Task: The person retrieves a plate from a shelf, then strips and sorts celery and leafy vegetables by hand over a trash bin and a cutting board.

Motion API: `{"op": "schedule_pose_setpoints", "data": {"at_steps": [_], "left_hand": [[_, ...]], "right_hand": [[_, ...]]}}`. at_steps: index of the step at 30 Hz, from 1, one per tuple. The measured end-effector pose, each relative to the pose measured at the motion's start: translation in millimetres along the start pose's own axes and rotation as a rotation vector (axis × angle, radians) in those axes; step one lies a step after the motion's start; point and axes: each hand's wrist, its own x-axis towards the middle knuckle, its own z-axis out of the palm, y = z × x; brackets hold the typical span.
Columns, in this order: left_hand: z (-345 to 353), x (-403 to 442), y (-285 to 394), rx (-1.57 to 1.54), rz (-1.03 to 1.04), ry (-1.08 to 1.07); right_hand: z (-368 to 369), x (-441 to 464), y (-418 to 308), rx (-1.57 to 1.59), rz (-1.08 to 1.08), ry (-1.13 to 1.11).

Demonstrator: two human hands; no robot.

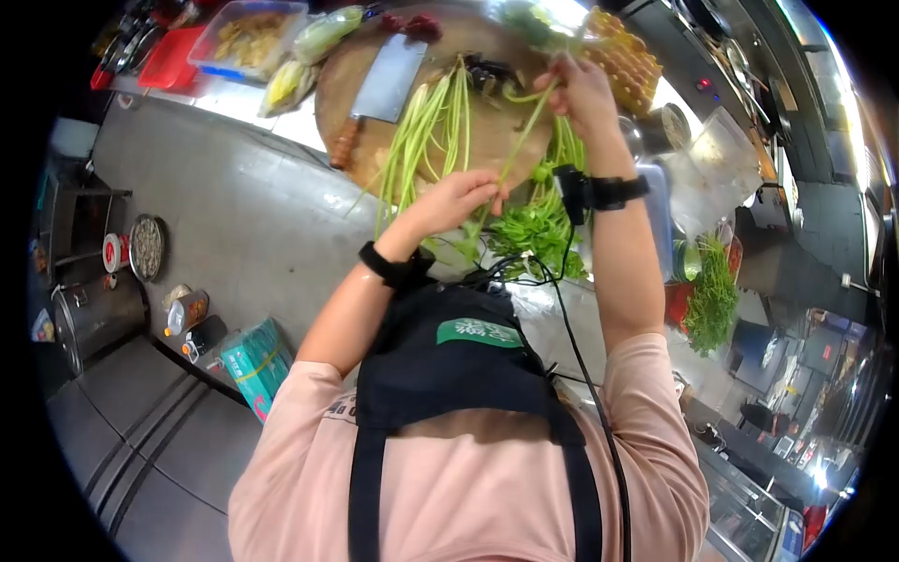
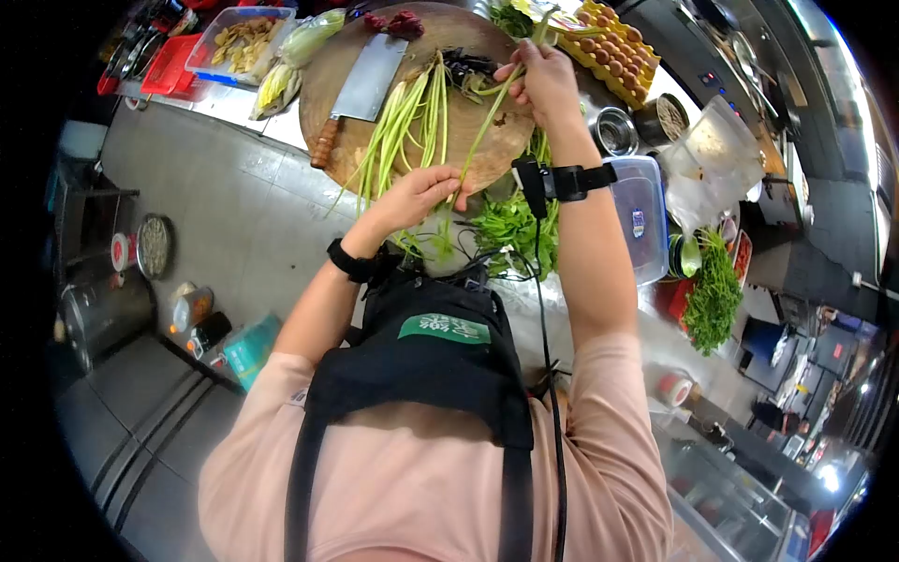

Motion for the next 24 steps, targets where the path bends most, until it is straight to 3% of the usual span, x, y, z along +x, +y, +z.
{"op": "schedule_pose_setpoints", "data": {"at_steps": [5, 12, 18, 20, 24], "left_hand": [[-0.6, -7.4, 1.3, -0.136, -0.017, -0.118], [1.8, -26.9, 12.2, 0.008, 0.078, -0.151], [0.9, -44.3, 15.6, 0.062, -0.023, 0.032], [2.4, -51.0, 21.2, 0.236, -0.015, 0.143], [7.1, -56.7, 35.7, 0.389, 0.0, 0.163]], "right_hand": [[-41.4, -3.9, -7.0, 0.158, -0.054, 0.166], [-78.2, -8.7, -16.1, 0.281, -0.086, 0.307], [-65.0, -10.0, -17.1, 0.257, -0.115, 0.335], [-59.9, -8.0, -13.3, 0.287, -0.157, 0.301], [-54.2, -5.6, -11.1, 0.273, -0.193, 0.26]]}}
